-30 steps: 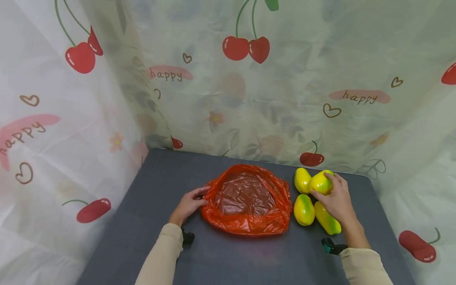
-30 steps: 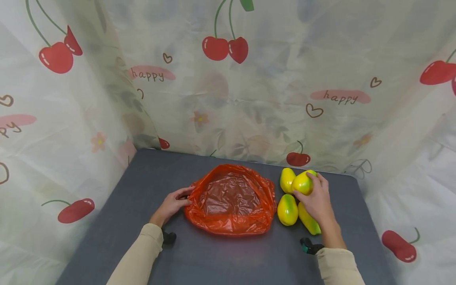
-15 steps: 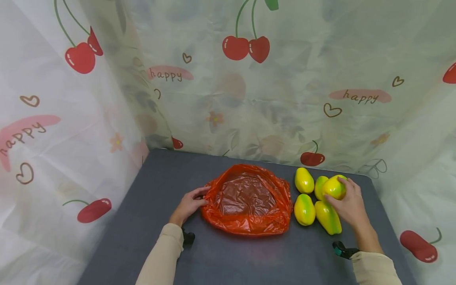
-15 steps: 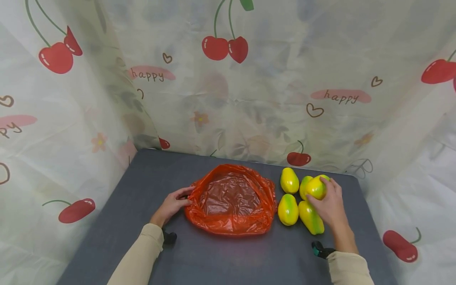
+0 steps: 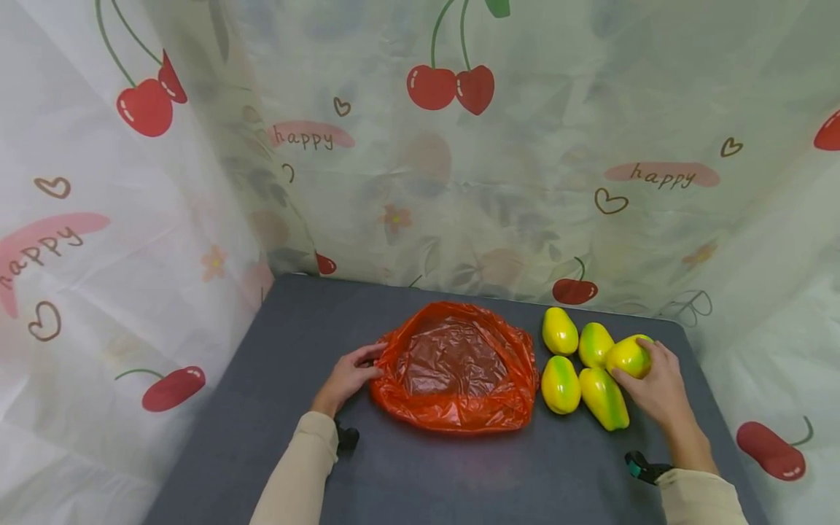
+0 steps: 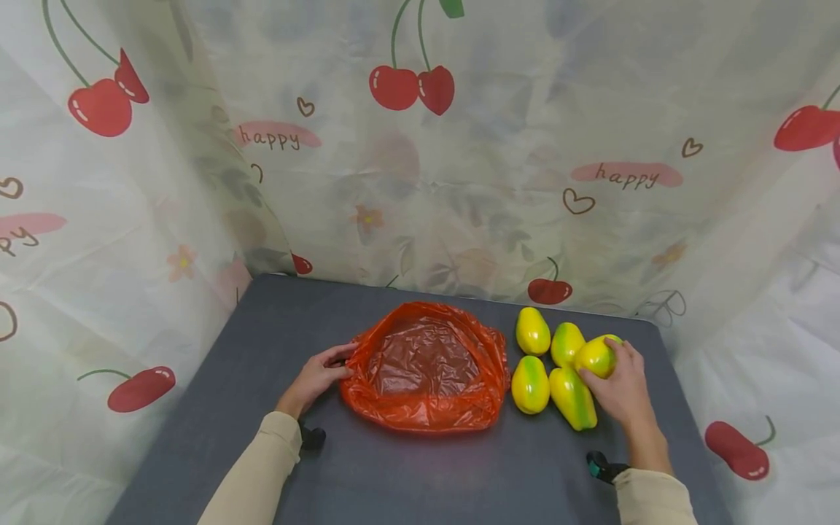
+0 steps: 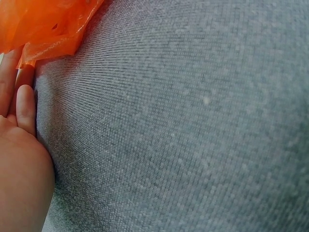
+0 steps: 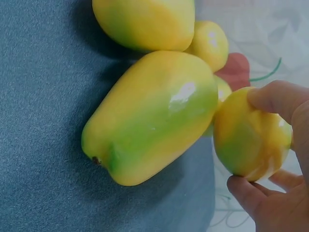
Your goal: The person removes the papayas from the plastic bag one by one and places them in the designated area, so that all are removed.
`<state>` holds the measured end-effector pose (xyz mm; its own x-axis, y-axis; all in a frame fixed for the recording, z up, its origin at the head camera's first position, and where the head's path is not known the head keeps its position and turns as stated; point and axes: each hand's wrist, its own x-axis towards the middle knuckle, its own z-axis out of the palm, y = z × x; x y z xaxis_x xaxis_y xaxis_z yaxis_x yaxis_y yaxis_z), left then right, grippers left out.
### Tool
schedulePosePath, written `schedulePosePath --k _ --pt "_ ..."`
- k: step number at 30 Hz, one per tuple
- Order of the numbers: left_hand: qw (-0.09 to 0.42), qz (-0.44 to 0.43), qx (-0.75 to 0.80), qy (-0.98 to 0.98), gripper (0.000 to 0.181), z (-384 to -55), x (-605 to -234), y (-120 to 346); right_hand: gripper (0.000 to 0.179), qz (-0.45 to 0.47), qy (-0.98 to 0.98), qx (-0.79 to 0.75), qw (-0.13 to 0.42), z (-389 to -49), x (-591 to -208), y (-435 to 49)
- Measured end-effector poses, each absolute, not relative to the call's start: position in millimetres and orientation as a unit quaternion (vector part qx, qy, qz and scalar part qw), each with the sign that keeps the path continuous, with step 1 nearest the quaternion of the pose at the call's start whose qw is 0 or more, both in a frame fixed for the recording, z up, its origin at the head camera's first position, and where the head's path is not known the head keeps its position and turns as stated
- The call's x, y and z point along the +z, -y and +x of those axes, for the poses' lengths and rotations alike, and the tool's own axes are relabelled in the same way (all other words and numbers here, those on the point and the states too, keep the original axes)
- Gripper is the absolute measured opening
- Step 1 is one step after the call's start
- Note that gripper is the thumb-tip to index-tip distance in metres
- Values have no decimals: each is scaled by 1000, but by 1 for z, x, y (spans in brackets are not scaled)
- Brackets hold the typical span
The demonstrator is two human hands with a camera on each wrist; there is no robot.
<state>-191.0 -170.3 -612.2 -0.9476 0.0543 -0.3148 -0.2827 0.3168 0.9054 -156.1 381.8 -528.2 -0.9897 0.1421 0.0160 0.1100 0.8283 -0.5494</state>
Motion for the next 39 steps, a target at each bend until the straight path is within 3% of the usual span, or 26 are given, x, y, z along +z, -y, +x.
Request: schedulePosePath --k 20,39 --pt "149 -73 580 -797 52 -191 -613 171 81 -91 957 276 -7 -155 -544 -391" --pt "145 -75 577 -801 51 -191 -614 171 84 -87 951 288 -77 -158 -561 -400"
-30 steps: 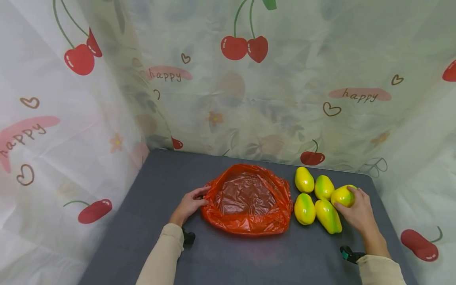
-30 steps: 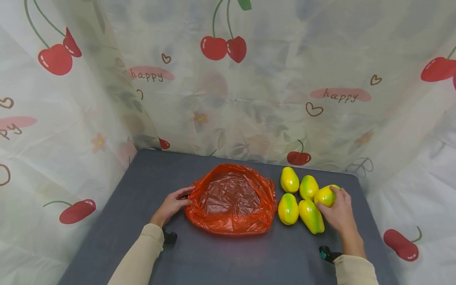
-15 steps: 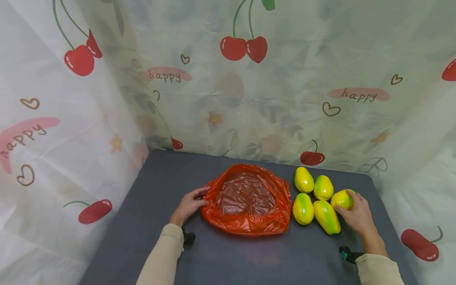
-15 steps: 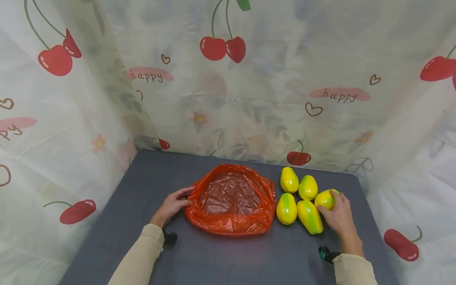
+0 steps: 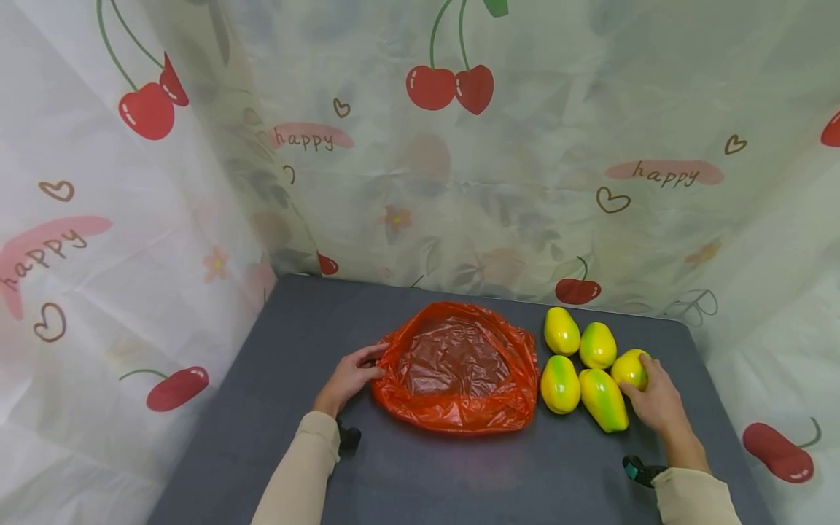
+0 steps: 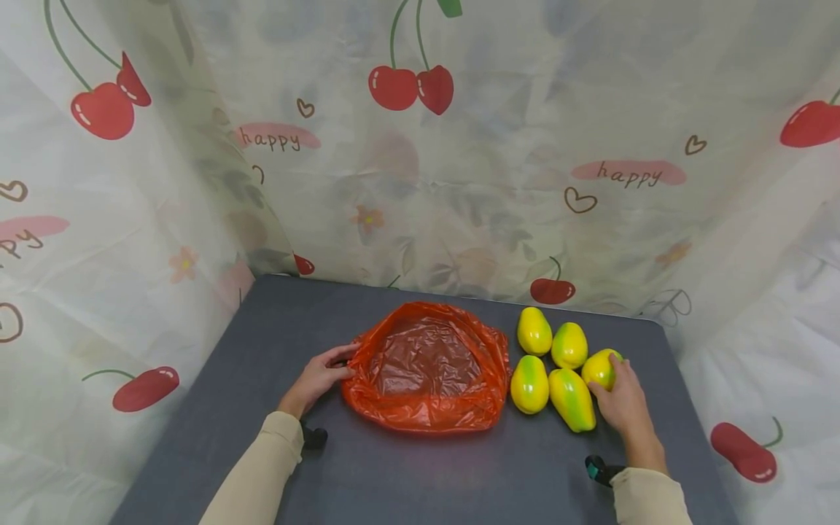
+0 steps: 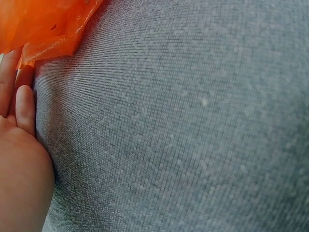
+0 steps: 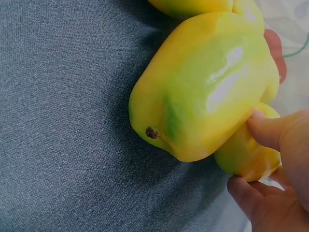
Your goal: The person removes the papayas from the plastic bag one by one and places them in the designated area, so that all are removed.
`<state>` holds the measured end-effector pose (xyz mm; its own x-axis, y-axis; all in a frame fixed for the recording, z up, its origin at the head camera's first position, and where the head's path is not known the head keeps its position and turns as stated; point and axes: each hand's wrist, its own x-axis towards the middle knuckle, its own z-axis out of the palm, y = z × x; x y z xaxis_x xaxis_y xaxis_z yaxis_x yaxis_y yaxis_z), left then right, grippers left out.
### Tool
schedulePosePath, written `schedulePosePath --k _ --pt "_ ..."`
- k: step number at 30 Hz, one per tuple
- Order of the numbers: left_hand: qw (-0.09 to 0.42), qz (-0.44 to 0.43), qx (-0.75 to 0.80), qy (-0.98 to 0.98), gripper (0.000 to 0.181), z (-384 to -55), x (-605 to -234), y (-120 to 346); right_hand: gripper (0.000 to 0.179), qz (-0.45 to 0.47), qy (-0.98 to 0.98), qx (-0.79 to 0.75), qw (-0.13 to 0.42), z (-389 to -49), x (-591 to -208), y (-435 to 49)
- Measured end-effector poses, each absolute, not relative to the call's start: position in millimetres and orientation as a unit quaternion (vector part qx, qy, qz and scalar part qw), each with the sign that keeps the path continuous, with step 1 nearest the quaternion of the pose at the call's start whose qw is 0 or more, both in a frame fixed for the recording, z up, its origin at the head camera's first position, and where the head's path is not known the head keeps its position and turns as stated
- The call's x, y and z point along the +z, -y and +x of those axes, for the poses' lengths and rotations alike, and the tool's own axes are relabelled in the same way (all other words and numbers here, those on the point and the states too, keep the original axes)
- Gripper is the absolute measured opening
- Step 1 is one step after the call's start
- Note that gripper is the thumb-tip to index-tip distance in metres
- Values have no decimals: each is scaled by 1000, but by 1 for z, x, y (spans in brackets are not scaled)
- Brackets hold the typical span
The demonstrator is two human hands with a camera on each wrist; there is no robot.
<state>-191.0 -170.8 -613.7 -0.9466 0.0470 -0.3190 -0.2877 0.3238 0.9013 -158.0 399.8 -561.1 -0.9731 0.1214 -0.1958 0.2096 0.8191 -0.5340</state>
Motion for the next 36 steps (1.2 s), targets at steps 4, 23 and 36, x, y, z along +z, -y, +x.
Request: schedulePosePath --k 4,23,36 --pt "147 -78 577 -800 51 -192 -612 171 83 88 -950 -289 74 -157 -562 -399" --pt "151 -68 587 -793 52 -191 -611 173 84 101 -952 -281 69 -153 -555 -398" --pt "126 -73 637 -757 50 -186 -612 178 78 92 -954 -285 21 -161 -524 -361"
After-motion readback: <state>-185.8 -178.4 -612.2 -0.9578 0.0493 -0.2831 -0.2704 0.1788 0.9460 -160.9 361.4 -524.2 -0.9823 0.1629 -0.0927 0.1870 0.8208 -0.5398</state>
